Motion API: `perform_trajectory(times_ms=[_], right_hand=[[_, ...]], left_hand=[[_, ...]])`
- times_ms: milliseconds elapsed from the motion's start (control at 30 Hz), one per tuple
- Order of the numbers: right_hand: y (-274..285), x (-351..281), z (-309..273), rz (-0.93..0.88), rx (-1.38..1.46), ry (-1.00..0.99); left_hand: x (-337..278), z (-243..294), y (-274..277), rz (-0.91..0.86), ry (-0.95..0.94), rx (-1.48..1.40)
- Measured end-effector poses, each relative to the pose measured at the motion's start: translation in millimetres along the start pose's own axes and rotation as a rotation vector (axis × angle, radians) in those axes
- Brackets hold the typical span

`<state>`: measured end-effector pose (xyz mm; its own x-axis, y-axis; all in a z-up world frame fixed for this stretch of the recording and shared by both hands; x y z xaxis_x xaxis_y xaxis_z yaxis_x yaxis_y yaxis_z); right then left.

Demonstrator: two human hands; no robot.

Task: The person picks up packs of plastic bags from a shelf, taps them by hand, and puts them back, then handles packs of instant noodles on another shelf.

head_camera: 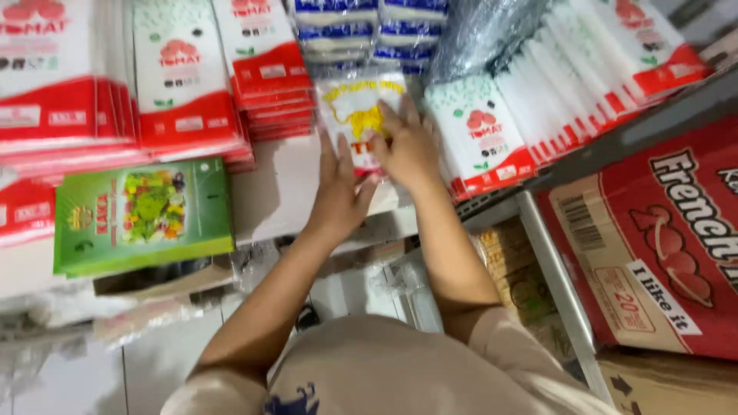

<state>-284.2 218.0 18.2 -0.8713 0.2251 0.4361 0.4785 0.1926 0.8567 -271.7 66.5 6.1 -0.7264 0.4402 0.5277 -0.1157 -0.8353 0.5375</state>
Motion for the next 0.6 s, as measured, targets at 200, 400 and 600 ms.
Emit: perform_trajectory(times_ms=[200,400,600], right_hand=[[12.8,7.0,0.9,0.075,0.195,0.075],[36.7,-26.9,-9.2,0.303,0.343,0.236],[74.0,-85.7,-22.7,0.285,0.635,0.366]], left_hand=[[-10.0,-5.1,-23.3,0.011,0.035,0.093],[-8.1,-10.8,-13.5,0.066,0.050,0.151],[-49.0,28.2,19.5,0.074,0.082,0.133]])
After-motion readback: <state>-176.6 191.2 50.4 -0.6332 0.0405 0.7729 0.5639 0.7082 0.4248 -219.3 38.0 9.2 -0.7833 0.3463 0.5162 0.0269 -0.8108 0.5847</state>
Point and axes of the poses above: each hand's wrist, its own x-axis towards the middle knuckle, its own y-axis out of the back of the hand, z = x × y, the point moved 10 cm from there along x, towards the middle knuckle, and after that the axes turned 2 degrees about z, right-handed, at the moved point
